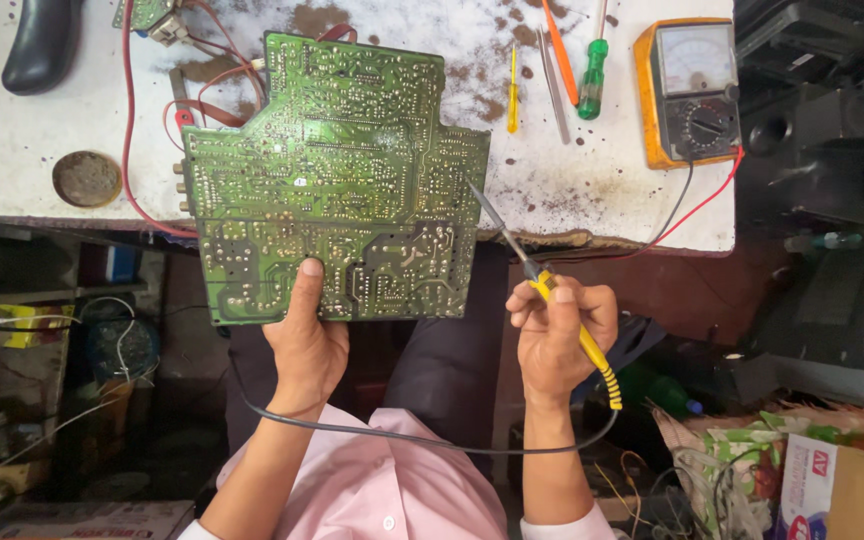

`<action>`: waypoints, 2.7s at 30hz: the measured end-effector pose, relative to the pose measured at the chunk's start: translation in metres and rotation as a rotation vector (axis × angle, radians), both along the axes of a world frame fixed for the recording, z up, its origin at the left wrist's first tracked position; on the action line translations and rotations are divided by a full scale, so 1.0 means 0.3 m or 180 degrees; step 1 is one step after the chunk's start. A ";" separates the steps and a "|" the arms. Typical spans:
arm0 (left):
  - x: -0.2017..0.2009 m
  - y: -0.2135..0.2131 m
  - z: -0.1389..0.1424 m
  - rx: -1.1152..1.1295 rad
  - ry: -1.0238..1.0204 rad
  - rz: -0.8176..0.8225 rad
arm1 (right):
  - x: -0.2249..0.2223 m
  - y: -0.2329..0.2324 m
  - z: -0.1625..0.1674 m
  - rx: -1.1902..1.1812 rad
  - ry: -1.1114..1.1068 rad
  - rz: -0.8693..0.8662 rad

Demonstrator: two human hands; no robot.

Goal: The person holds a green circuit board and uses a magnifying glass to inspect its surface. They then use a soldering iron to touch various points on the board while continuing to inspect with the magnifying glass.

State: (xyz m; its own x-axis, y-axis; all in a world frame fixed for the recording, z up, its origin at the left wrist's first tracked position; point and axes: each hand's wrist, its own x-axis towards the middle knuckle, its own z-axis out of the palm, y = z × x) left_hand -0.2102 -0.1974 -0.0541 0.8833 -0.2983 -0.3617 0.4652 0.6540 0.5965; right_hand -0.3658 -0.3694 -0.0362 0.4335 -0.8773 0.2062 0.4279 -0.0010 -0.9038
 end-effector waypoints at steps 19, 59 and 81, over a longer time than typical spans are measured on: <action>-0.001 0.002 -0.008 -0.0042 -0.0011 -0.0020 | 0.010 0.008 -0.008 0.0190 0.0064 -0.0019; 0.002 0.004 -0.009 -0.0035 -0.0114 -0.0061 | 0.004 -0.019 -0.077 0.1361 -0.0425 0.0096; -0.002 0.005 -0.022 0.0059 -0.0128 0.0033 | -0.121 -0.069 -0.141 0.1389 -0.1071 -0.0131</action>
State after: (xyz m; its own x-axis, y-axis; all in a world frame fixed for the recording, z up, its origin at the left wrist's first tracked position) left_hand -0.2109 -0.1960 -0.0607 0.9003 -0.2825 -0.3312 0.4338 0.6474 0.6267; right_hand -0.4022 -0.3900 -0.0786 0.3701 -0.9271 -0.0590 0.7007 0.3203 -0.6375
